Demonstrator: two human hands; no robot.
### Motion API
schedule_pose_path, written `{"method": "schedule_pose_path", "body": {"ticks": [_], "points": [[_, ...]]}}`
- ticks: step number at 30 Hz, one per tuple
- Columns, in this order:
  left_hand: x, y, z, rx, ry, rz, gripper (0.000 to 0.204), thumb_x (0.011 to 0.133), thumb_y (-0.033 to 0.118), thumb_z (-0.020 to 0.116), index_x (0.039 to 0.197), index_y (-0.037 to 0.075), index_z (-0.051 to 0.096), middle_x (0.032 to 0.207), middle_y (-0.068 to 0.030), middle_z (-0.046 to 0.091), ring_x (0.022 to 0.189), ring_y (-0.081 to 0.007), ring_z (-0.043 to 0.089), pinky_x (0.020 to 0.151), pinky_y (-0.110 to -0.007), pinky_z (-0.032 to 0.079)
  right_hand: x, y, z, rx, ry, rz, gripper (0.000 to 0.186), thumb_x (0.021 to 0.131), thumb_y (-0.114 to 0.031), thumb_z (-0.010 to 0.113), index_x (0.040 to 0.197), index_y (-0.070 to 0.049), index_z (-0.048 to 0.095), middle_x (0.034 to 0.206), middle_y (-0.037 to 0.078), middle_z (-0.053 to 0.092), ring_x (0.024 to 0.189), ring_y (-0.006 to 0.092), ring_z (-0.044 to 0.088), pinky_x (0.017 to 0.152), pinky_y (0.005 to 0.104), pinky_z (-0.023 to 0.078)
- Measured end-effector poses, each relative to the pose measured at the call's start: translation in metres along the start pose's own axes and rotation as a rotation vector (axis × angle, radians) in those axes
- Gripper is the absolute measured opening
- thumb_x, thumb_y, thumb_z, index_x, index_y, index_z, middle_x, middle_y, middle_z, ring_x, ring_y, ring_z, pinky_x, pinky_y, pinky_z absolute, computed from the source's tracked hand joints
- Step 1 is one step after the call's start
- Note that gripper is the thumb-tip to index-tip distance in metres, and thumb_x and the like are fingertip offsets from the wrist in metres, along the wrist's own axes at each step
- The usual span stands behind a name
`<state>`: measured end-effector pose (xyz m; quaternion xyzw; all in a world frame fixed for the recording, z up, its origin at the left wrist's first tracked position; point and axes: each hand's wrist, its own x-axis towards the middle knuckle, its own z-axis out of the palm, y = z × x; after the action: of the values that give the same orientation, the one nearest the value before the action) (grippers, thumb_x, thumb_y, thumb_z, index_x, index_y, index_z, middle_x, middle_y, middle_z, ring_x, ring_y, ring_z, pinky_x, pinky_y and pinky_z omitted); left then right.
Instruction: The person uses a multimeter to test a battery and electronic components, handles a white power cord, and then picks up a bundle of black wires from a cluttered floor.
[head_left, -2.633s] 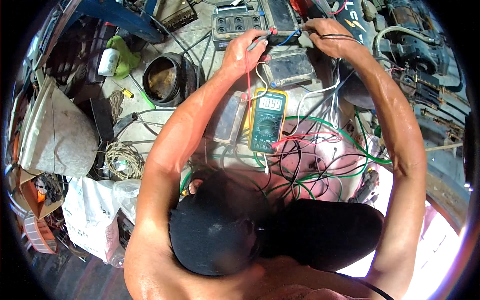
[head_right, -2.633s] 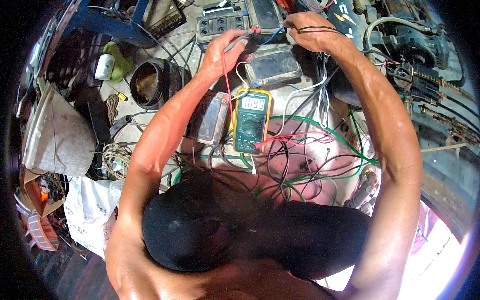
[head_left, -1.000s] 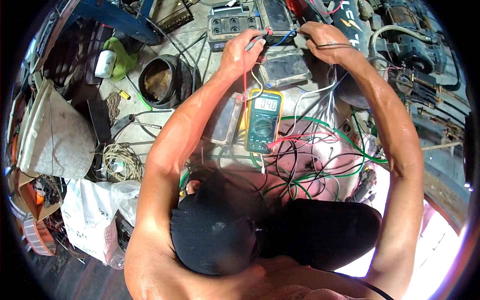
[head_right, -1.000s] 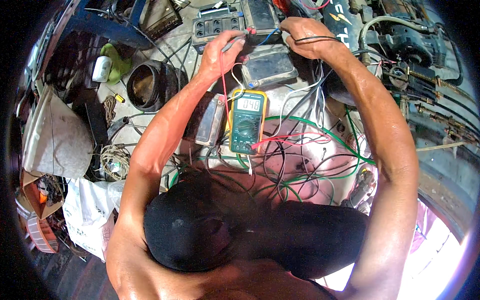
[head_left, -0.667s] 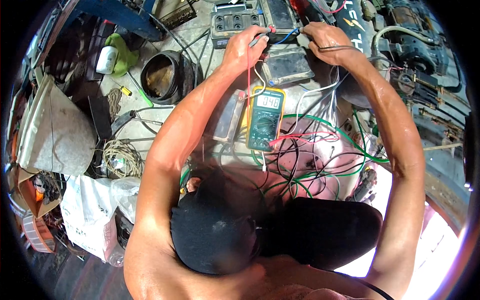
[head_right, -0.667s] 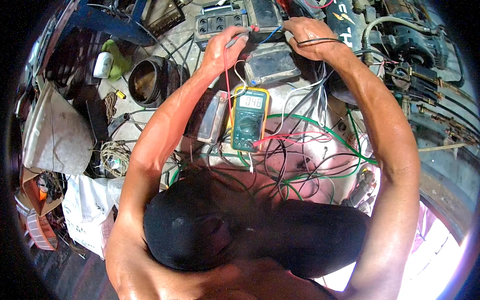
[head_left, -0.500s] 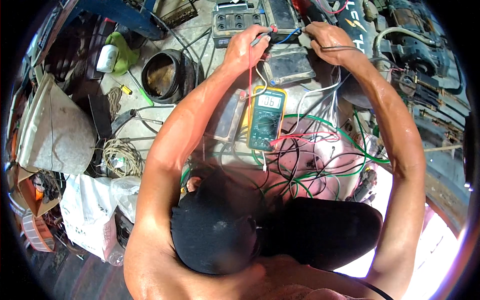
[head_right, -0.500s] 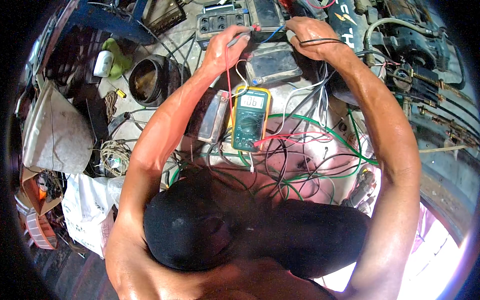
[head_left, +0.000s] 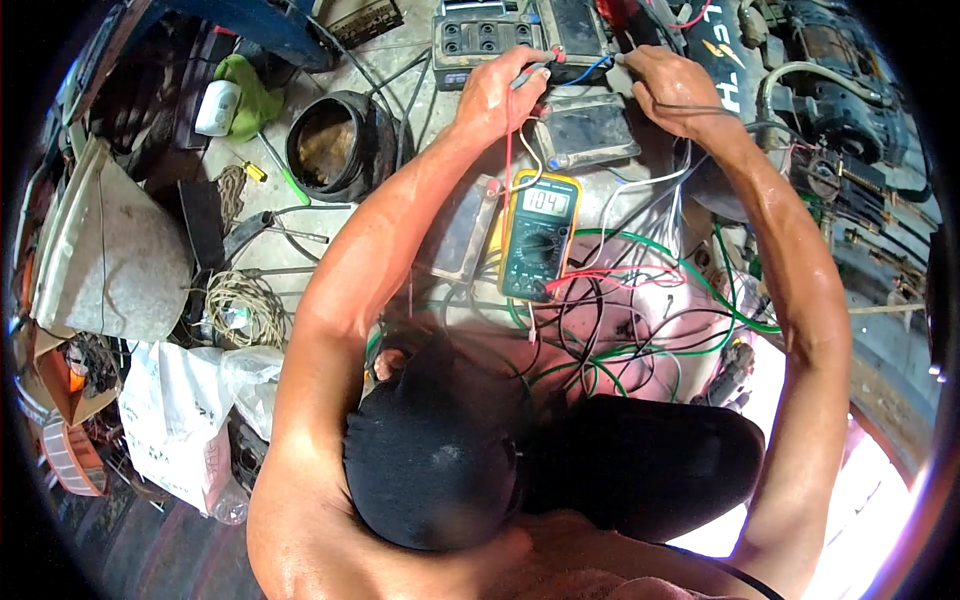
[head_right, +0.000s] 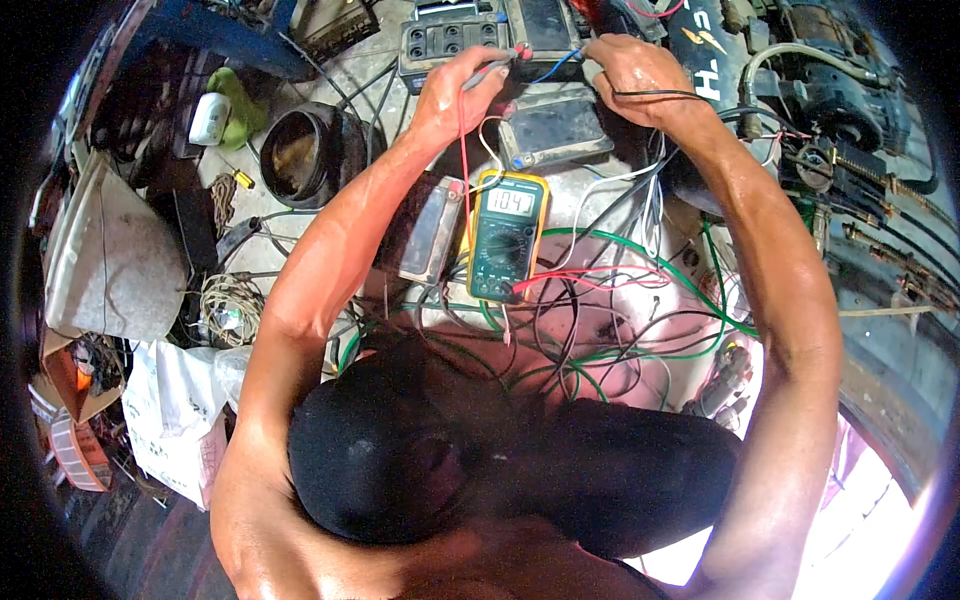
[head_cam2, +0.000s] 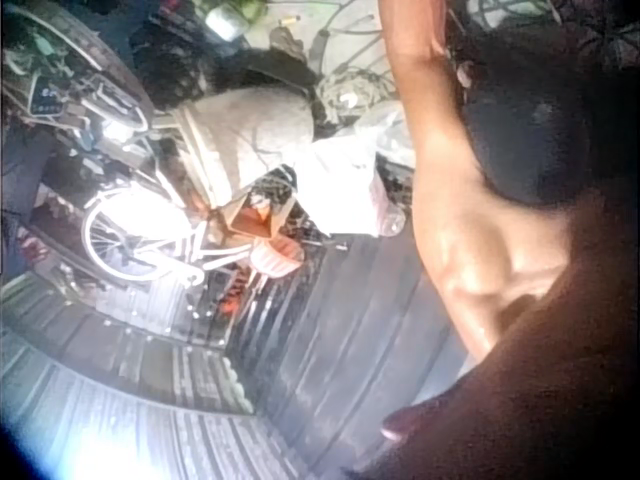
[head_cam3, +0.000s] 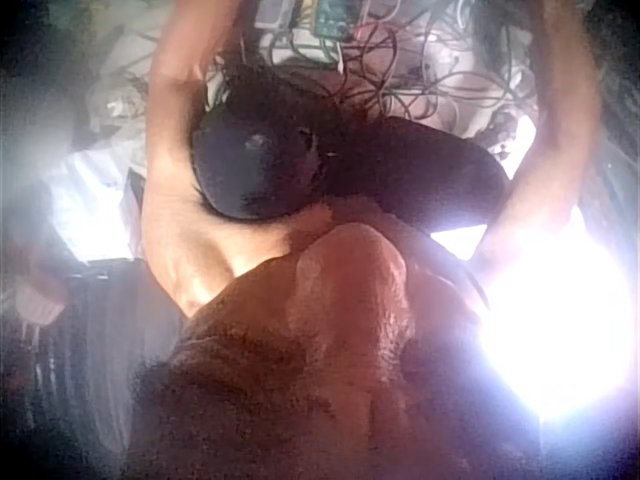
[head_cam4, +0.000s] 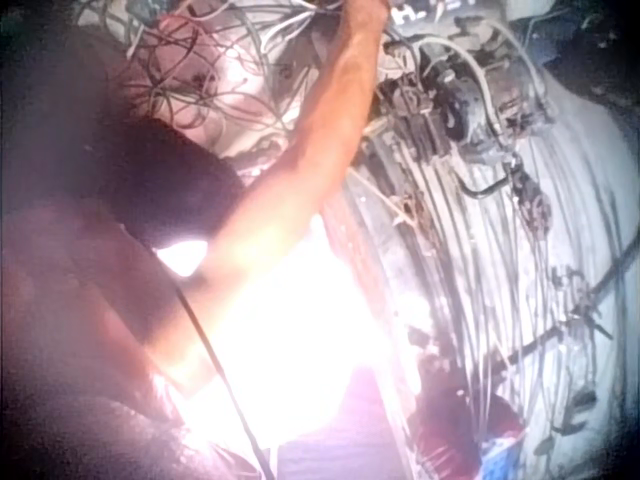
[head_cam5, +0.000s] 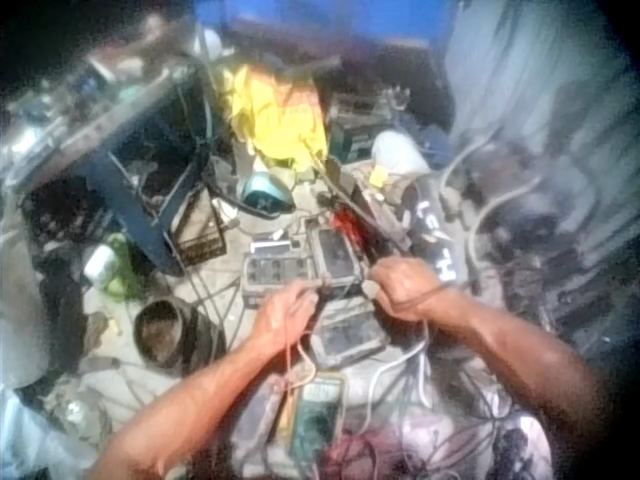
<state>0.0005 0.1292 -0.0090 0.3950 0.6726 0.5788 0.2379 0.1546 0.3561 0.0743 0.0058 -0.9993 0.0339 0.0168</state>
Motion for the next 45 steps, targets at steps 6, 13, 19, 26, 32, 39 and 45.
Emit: {"method": "schedule_pose_path", "body": {"ticks": [6, 13, 19, 26, 32, 39, 45], "points": [[0.001, -0.001, -0.001, 0.027, 0.006, 0.029, 0.028, 0.099, 0.015, 0.062, 0.125, 0.003, 0.065, 0.087, -0.0115, 0.073, 0.07, -0.0209, 0.077, 0.059, -0.033, 0.059, -0.002, -0.003, 0.003, -0.044, 0.055, -0.018, 0.026, 0.087, -0.014, 0.063, 0.111, -0.004, 0.064, 0.1, 0.018, 0.066, 0.101, 0.0388, 0.066, 0.086, 0.0491, 0.057], [0.0, 0.002, -0.002, -0.019, -0.019, -0.094, 0.028, 0.099, 0.019, 0.065, 0.122, 0.003, 0.068, 0.096, -0.0145, 0.074, 0.081, -0.0208, 0.076, 0.071, -0.035, 0.06, -0.005, -0.003, 0.001, -0.054, 0.016, -0.006, 0.03, 0.086, -0.014, 0.065, 0.115, -0.004, 0.064, 0.106, 0.016, 0.067, 0.107, 0.037, 0.066, 0.089, 0.0483, 0.058], [0.0, 0.0, -0.002, -0.053, -0.033, -0.083, 0.026, 0.1, 0.014, 0.063, 0.123, 0.001, 0.067, 0.099, -0.0135, 0.074, 0.081, -0.0198, 0.076, 0.066, -0.033, 0.062, -0.007, 0.0, 0.003, -0.069, -0.007, -0.005, 0.033, 0.087, -0.013, 0.065, 0.119, -0.004, 0.063, 0.112, 0.016, 0.067, 0.111, 0.0358, 0.065, 0.091, 0.0479, 0.057], [-0.001, 0.0, -0.003, -0.072, -0.038, -0.105, 0.026, 0.1, 0.014, 0.063, 0.122, 0.002, 0.067, 0.102, -0.013, 0.073, 0.086, -0.02, 0.075, 0.071, -0.033, 0.062, -0.008, 0.003, 0.003, -0.061, -0.014, -0.032, 0.034, 0.087, -0.013, 0.065, 0.121, -0.005, 0.062, 0.112, 0.015, 0.066, 0.112, 0.0349, 0.064, 0.092, 0.0479, 0.056], [-0.002, 0.004, -0.003, 0.059, 0.009, 0.0, 0.029, 0.098, 0.016, 0.066, 0.124, 0.005, 0.067, 0.102, -0.0132, 0.074, 0.091, -0.0201, 0.074, 0.079, -0.035, 0.06, -0.008, -0.001, 0.002, -0.066, 0.003, -0.035, 0.034, 0.086, -0.012, 0.064, 0.119, -0.004, 0.063, 0.11, 0.015, 0.066, 0.111, 0.0347, 0.064, 0.092, 0.0471, 0.057], [0.0, -0.009, 0.0, -0.122, -0.027, -0.062, 0.027, 0.1, 0.015, 0.064, 0.124, 0.004, 0.066, 0.093, -0.011, 0.073, 0.077, -0.0188, 0.076, 0.067, -0.033, 0.061, -0.008, -0.003, 0.003, -0.081, 0.004, -0.03, 0.034, 0.086, -0.012, 0.064, 0.119, -0.004, 0.064, 0.109, 0.015, 0.065, 0.11, 0.0348, 0.064, 0.091, 0.047, 0.057], [-0.001, -0.006, 0.0, -0.055, -0.006, 0.004, 0.026, 0.101, 0.015, 0.063, 0.124, 0.005, 0.065, 0.087, -0.0093, 0.072, 0.071, -0.0188, 0.077, 0.061, -0.031, 0.059, -0.008, -0.003, 0.002, -0.089, -0.006, -0.026, 0.033, 0.086, -0.012, 0.064, 0.118, -0.003, 0.064, 0.109, 0.015, 0.066, 0.111, 0.0348, 0.064, 0.09, 0.0471, 0.058]]}}
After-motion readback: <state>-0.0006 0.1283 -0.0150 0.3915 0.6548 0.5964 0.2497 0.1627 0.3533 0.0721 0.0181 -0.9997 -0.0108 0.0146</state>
